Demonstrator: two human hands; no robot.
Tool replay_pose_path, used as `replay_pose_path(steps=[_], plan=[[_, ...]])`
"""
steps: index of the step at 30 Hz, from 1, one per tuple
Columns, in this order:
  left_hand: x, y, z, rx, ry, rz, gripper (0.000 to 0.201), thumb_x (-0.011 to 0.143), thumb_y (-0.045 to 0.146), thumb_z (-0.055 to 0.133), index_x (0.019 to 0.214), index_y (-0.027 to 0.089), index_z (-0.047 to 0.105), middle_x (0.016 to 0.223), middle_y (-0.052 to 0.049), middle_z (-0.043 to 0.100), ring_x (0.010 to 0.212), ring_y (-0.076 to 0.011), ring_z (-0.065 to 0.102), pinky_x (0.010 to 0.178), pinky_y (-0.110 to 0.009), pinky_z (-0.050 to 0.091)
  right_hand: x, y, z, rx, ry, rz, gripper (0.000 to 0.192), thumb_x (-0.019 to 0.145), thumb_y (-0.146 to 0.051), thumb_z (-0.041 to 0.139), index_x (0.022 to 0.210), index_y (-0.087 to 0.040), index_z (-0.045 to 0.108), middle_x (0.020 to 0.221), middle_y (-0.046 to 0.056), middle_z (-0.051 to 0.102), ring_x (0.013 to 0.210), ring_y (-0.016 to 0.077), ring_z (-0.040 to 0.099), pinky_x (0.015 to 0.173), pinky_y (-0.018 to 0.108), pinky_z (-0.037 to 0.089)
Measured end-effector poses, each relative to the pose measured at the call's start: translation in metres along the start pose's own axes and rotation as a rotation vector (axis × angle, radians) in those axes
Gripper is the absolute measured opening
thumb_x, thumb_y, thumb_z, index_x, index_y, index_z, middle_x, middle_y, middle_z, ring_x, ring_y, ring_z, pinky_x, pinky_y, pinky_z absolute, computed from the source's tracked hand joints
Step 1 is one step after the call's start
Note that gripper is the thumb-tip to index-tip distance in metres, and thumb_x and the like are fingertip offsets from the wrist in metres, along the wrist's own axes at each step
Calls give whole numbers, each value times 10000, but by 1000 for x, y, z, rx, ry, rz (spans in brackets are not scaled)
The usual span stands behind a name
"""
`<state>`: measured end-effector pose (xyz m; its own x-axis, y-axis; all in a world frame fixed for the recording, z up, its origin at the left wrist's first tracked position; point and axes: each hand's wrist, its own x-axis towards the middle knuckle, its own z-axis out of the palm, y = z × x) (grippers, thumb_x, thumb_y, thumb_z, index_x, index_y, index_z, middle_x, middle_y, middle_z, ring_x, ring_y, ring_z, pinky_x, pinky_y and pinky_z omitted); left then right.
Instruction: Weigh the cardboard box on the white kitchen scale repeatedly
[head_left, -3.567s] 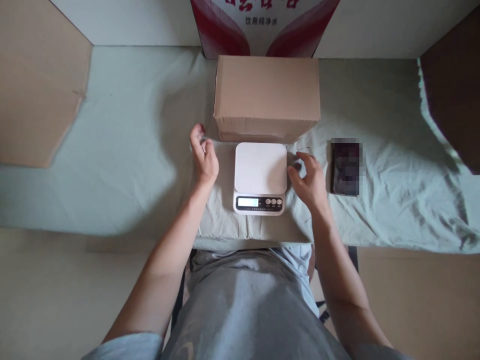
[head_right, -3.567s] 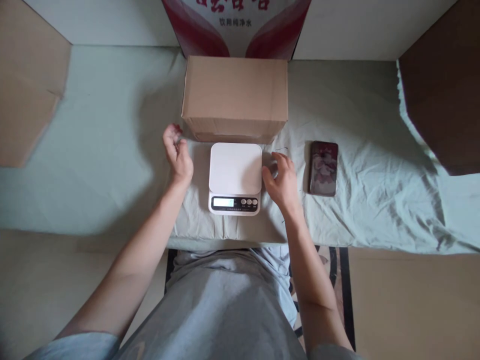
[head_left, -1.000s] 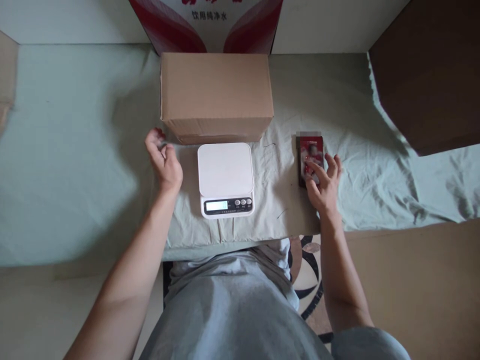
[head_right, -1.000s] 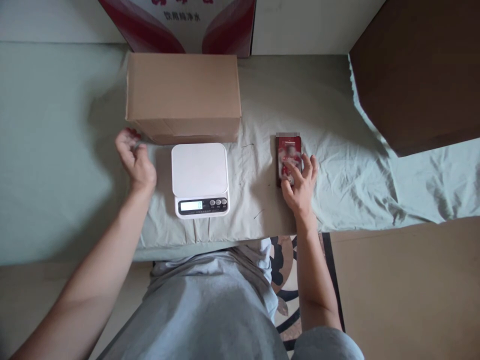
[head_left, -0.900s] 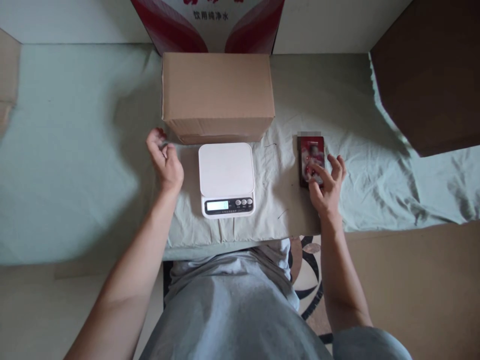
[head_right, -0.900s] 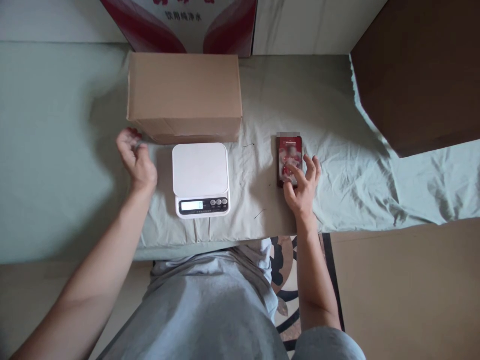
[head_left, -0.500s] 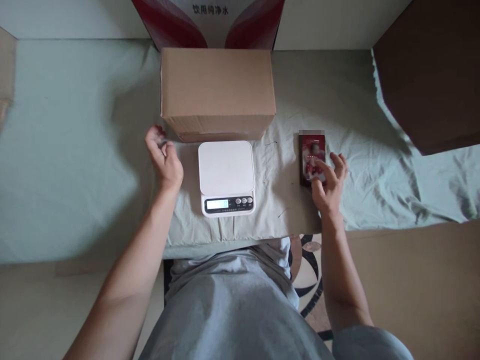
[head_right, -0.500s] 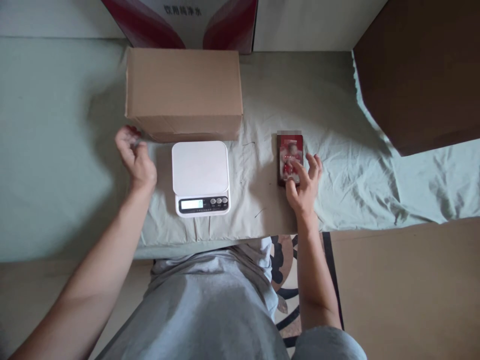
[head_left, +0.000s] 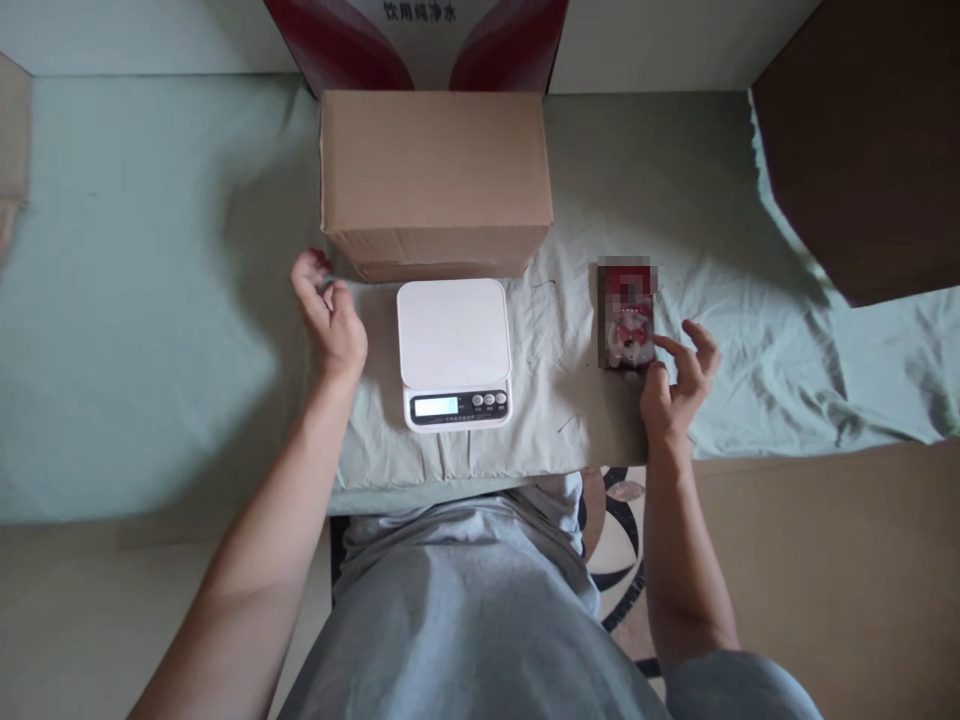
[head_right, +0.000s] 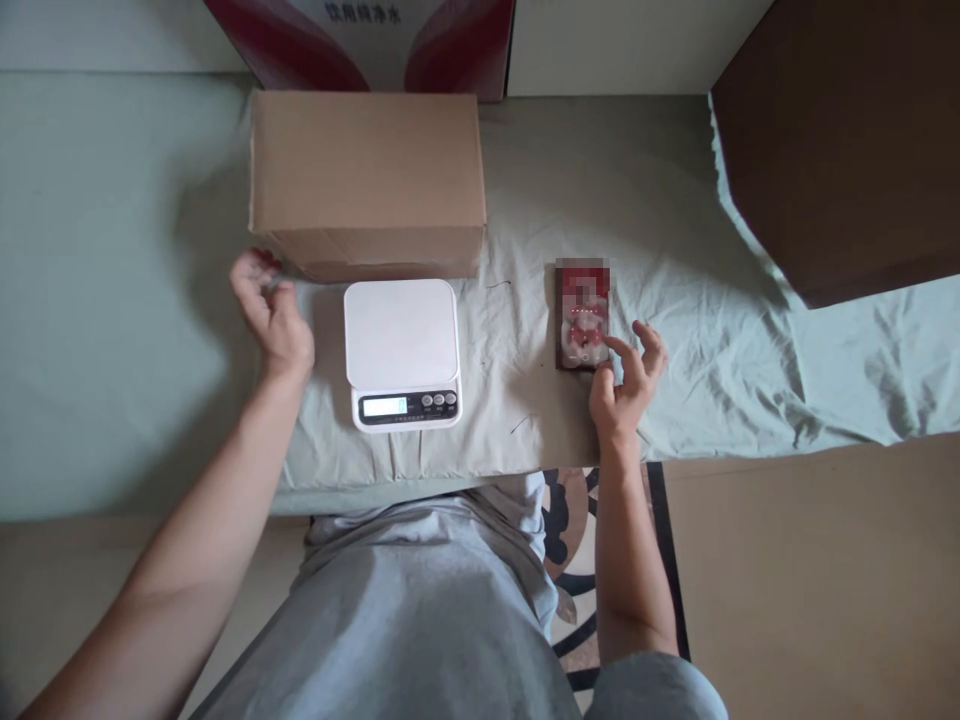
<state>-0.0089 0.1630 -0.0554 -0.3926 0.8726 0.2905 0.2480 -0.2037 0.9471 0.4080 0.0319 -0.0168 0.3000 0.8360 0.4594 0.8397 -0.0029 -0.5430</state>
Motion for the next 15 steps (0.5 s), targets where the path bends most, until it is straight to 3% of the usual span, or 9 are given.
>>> replay_pose_path(steps=[5,15], plan=[[-2,0,1,37,20,88,467,787,8,408,1235,138,430,1266,-125,505,1142,-155,522,1105,-405,398,2,1,4,8,18,-9,384,732,-154,471,1026,-274,686,1323,34,553,1287,271,483,1093,538,388],[-1,0,0,21,8,72,436,813,60,451,1236,157,421,1278,-118,495,1154,-171,517,1124,-418,364,-1,3,5,-11,-9,8,376,738,-169,464,1020,-255,699,1323,51,545,1288,276,479,1083,546,385]])
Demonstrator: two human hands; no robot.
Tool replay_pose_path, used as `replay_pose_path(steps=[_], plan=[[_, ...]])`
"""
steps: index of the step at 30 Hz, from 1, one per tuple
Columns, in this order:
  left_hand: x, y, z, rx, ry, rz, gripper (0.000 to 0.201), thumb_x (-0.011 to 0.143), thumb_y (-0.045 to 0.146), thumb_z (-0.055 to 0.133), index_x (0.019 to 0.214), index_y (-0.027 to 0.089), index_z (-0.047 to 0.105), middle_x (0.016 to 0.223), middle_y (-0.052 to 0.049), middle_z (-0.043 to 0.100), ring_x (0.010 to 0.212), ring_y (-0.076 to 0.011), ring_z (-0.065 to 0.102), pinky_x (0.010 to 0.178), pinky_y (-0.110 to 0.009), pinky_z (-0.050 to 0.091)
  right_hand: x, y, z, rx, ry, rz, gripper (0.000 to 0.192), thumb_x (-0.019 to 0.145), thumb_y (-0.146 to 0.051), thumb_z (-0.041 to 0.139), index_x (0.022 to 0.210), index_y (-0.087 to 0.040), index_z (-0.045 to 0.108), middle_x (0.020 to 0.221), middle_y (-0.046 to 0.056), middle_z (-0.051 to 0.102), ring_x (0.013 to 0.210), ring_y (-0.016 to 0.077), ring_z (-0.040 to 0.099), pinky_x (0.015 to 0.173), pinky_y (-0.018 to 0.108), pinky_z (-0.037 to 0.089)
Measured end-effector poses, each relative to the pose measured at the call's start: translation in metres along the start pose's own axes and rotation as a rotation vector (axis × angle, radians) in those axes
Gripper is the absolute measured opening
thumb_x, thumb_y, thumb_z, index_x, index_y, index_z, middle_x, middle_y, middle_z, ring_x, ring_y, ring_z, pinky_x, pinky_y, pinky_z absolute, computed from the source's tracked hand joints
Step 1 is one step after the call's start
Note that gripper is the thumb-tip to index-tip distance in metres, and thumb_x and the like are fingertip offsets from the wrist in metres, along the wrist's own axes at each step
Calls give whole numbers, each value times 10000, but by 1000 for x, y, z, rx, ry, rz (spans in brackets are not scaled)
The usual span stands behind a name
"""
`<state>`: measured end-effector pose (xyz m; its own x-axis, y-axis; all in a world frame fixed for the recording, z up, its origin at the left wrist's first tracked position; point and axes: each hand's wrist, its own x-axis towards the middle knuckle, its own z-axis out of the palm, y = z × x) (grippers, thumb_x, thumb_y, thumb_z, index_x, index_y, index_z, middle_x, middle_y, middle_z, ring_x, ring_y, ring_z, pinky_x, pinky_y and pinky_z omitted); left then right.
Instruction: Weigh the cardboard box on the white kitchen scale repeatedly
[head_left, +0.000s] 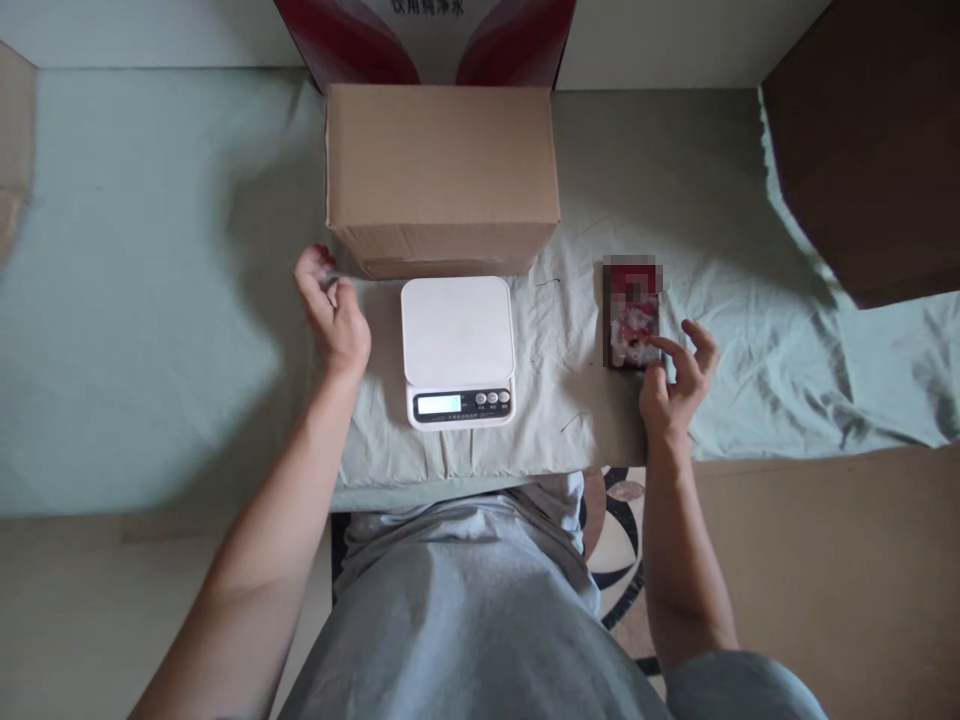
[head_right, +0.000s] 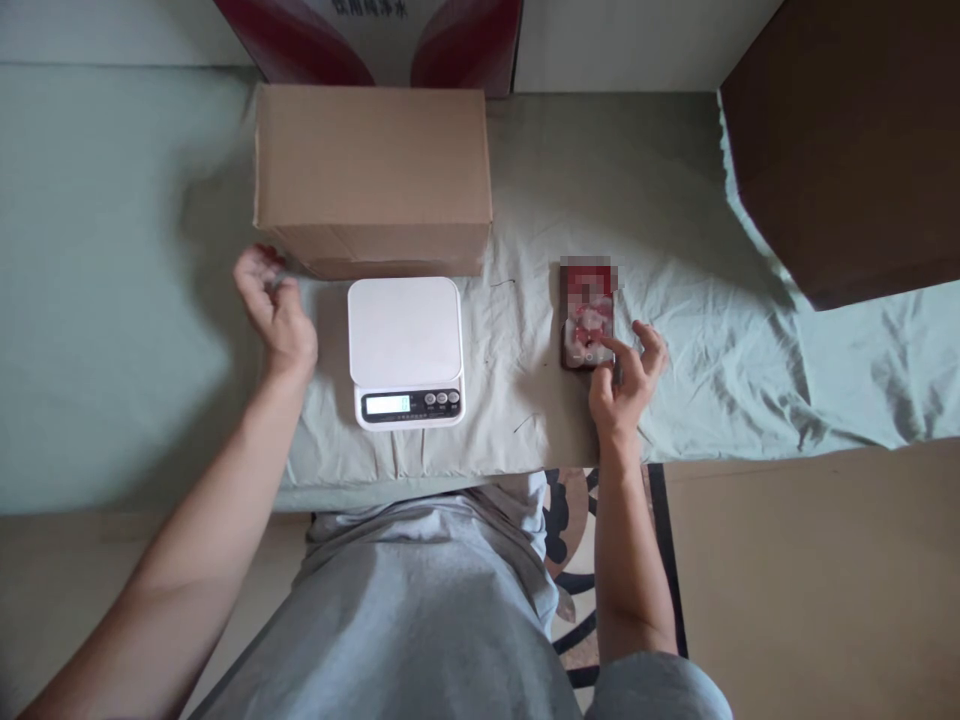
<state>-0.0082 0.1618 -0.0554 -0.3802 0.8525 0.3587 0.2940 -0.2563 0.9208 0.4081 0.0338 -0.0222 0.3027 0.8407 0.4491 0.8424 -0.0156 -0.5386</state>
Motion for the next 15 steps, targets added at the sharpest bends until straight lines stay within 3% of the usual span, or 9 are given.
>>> replay_pose_path(steps=[4,10,15], plan=[[0,-1,0,11,1,19,453,798,27,426,1236,140,429,1275,-125,503,1151,-163,517,1116,-413,381,4,-1,1,-17,-49,21,401,730,-185,466,1065,-260,674,1355,52,506,1318,286,445,1104,563,359],[1,0,1,13,13,-6,468,783,5,422,1229,144,428,1273,-112,509,1147,-149,523,1132,-405,370,18,-3,7,-42,-213,21,438,716,-251,533,1135,-337,626,1444,9,403,1436,319,278,1180,586,243],[0,3,0,16,8,-18,446,798,25,433,1227,148,427,1274,-113,503,1156,-157,516,1130,-414,364,16,-7,5,-28,-134,6,436,736,-209,492,1137,-326,619,1411,16,445,1407,299,345,1161,576,281]])
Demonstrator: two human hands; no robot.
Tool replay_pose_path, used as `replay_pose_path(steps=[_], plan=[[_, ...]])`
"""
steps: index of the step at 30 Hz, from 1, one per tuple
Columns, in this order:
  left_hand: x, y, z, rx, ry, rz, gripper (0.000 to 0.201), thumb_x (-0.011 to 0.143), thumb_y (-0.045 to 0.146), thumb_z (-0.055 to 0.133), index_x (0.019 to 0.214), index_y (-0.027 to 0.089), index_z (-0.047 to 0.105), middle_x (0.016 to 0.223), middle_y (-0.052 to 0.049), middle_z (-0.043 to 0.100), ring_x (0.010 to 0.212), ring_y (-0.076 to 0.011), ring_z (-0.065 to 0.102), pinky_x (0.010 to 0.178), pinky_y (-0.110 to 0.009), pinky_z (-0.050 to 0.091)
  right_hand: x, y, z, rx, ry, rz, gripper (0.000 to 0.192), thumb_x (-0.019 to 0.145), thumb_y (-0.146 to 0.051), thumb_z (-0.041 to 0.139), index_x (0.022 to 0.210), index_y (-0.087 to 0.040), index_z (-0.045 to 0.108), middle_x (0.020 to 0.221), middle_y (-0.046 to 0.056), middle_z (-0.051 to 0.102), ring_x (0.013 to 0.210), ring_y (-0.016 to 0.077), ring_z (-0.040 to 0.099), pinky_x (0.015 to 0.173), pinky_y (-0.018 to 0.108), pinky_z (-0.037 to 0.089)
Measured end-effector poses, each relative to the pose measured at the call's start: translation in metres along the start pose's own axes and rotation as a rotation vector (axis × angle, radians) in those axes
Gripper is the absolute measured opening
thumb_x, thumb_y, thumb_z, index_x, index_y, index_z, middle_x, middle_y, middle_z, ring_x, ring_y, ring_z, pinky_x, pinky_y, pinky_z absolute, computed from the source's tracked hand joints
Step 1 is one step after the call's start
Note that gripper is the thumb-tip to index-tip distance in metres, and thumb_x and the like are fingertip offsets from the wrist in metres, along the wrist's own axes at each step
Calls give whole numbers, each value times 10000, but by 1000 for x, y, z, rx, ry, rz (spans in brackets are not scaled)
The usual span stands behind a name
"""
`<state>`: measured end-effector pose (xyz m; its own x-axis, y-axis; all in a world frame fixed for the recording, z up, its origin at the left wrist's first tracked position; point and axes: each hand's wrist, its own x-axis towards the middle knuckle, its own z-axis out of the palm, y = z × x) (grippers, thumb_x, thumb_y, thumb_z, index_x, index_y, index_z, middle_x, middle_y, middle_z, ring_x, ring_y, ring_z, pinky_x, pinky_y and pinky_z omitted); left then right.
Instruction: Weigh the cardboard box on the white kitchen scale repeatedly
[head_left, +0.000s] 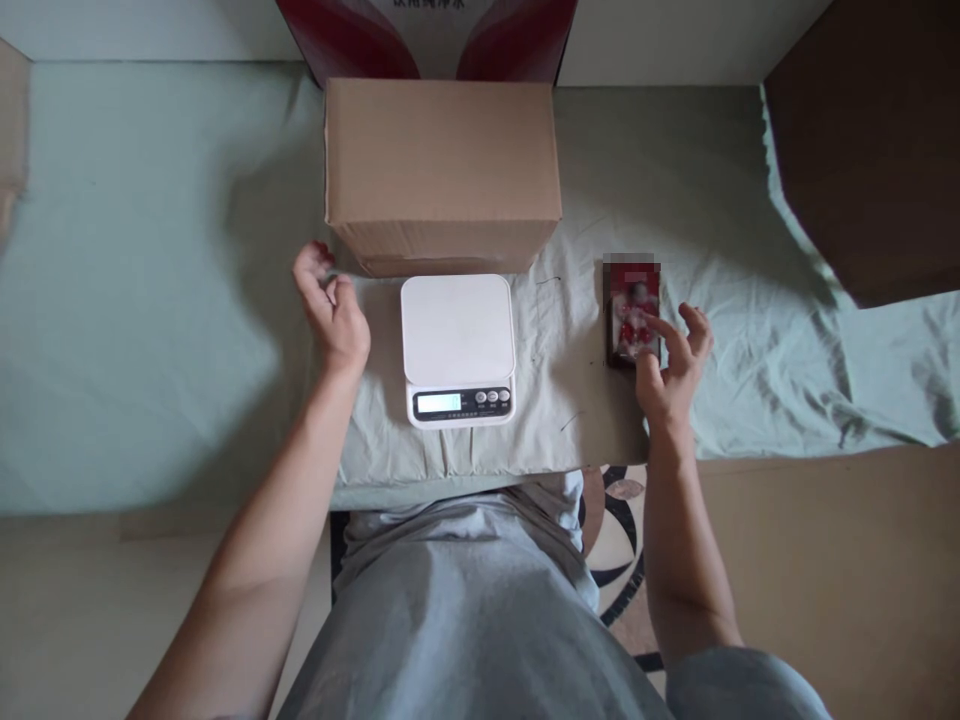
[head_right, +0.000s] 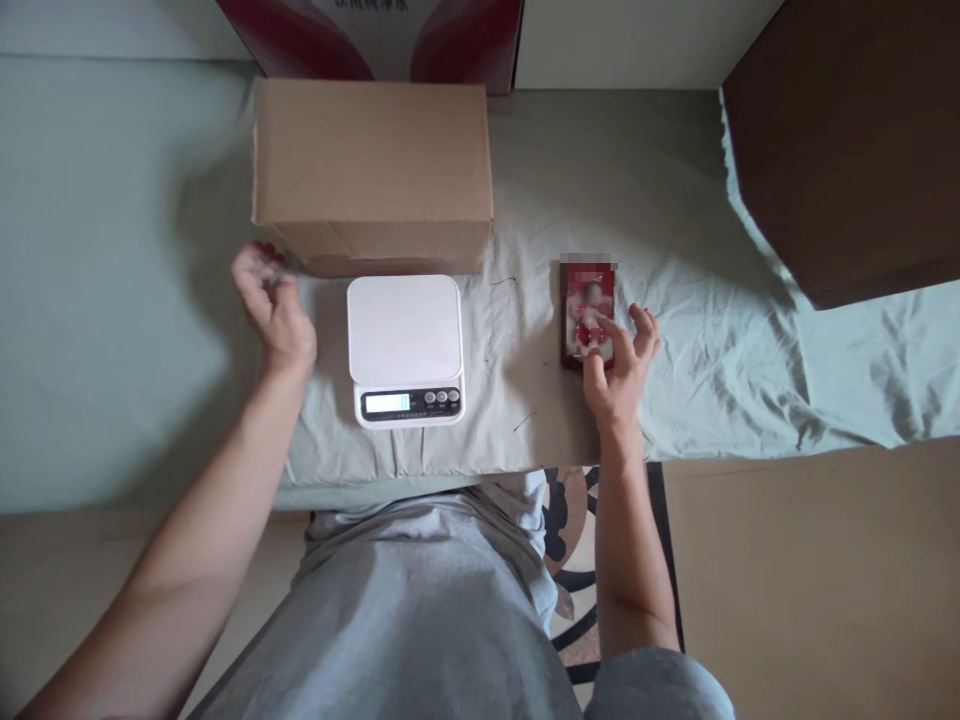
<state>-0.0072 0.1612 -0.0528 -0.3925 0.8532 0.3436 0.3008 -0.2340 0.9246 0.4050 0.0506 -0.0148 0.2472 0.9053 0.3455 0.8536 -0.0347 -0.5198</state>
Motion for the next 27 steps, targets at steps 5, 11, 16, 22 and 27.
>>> replay_pose_path(steps=[5,11,16,22,27], plan=[[0,3,1,3,-3,-8,430,807,61,452,1224,162,420,1291,-122,497,1160,-171,514,1125,-416,365,-11,-1,-5,-25,59,-49,311,753,-163,454,933,-265,686,1363,45,503,1367,285,399,1143,569,311],[0,3,1,-1,1,-18,434,794,59,450,1214,164,421,1283,-114,491,1147,-165,523,1120,-400,370,-4,-4,1,-21,-9,-52,397,736,-183,486,1086,-267,653,1425,51,452,1412,307,343,1148,602,289],[-1,2,1,-18,-3,16,412,817,93,468,1222,145,422,1273,-136,495,1155,-179,514,1117,-400,365,5,-1,6,-50,-77,-43,435,756,-253,511,1172,-325,616,1466,18,403,1457,302,267,1186,578,240],[0,-4,0,-26,-12,49,447,782,64,451,1223,135,426,1265,-141,492,1140,-178,513,1109,-412,379,3,4,2,-32,13,46,429,748,-202,456,1122,-315,634,1409,25,458,1420,314,335,1156,612,273],[-1,1,0,7,-10,37,453,791,46,426,1234,138,427,1275,-135,504,1145,-171,517,1112,-410,384,5,-4,4,-17,-78,-54,482,715,-202,504,1156,-361,617,1470,-19,400,1468,307,261,1178,622,241]])
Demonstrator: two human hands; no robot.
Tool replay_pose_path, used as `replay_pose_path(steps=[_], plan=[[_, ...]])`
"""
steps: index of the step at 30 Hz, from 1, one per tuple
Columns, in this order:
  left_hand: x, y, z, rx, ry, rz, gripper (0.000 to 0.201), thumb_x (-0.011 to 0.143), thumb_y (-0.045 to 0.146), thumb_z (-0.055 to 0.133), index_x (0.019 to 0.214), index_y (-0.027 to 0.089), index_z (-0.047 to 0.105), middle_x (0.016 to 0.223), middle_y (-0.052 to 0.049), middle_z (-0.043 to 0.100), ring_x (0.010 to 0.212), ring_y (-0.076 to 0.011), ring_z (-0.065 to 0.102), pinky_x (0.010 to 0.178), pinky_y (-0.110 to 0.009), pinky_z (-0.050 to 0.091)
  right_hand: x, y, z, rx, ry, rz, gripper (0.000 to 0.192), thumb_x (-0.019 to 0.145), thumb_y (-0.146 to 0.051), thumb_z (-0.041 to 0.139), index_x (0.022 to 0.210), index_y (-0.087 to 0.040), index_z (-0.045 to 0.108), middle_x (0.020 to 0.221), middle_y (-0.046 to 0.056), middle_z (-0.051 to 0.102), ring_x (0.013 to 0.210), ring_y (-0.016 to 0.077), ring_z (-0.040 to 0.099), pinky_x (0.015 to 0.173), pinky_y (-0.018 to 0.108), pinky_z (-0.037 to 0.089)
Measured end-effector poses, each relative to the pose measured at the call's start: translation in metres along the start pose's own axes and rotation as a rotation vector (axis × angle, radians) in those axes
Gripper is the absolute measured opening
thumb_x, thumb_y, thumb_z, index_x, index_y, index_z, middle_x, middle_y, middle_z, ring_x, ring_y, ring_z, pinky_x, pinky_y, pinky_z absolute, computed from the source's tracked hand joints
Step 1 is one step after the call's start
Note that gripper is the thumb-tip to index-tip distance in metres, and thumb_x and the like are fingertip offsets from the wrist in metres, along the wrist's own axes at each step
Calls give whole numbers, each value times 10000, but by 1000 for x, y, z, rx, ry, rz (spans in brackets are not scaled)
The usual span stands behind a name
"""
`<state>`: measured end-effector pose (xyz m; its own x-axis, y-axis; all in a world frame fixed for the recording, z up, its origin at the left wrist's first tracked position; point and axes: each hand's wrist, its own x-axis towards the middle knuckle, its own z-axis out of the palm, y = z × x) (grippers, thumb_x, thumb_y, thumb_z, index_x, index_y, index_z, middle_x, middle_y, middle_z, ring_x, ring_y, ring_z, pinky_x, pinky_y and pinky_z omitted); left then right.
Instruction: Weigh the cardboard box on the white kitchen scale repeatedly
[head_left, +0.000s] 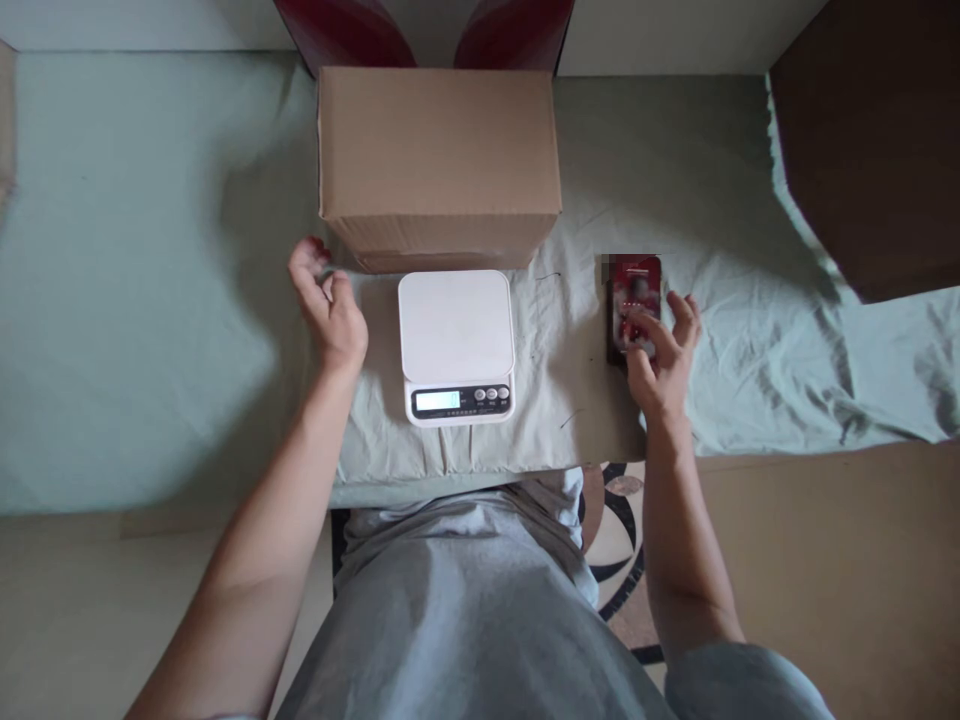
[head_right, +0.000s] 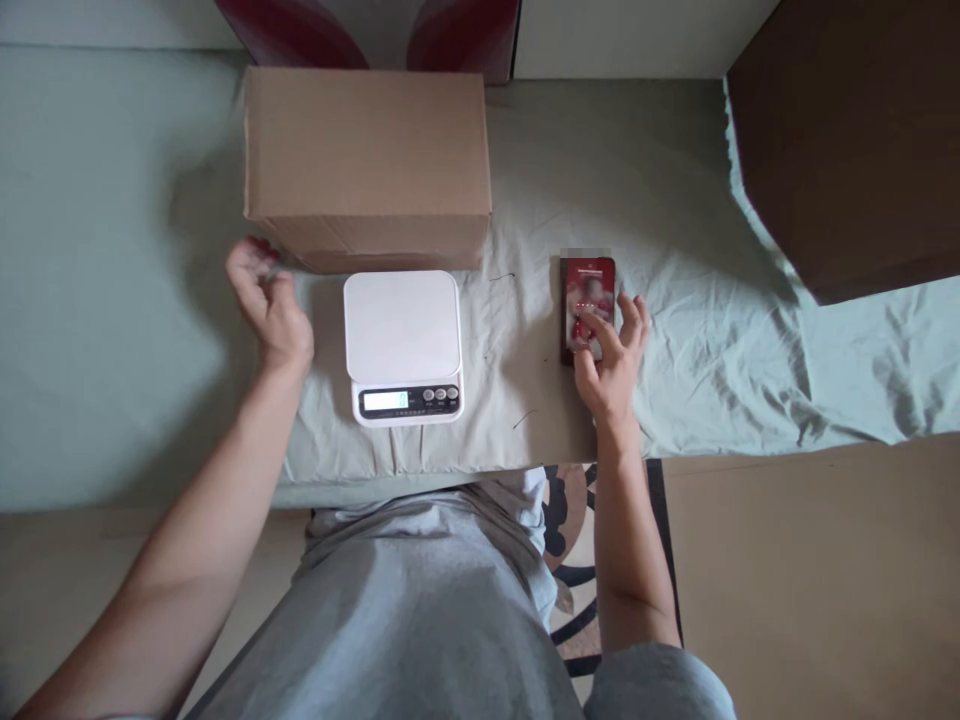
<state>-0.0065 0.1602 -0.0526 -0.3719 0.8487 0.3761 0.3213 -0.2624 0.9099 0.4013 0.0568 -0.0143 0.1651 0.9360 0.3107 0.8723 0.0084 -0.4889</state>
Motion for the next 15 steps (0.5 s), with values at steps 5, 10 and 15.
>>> replay_pose_path(steps=[5,10,15], plan=[[0,1,0,3,9,-29,454,789,37,434,1227,156,428,1279,-120,504,1155,-164,521,1122,-397,375,-3,0,2,-12,26,-21,415,710,-185,494,1072,-310,656,1443,5,435,1452,306,296,1184,613,232],[1,-2,0,-24,9,-39,463,778,33,437,1222,162,423,1282,-112,490,1154,-165,526,1138,-410,353,-9,0,-1,21,101,6,445,700,-150,463,1068,-324,644,1421,-4,466,1415,273,372,1153,584,318],[0,1,0,-5,3,-41,464,785,17,423,1230,151,422,1285,-114,501,1170,-149,521,1137,-376,357,-10,-1,-6,66,191,51,394,741,-190,447,1080,-274,630,1386,56,491,1328,296,459,1077,601,386]])
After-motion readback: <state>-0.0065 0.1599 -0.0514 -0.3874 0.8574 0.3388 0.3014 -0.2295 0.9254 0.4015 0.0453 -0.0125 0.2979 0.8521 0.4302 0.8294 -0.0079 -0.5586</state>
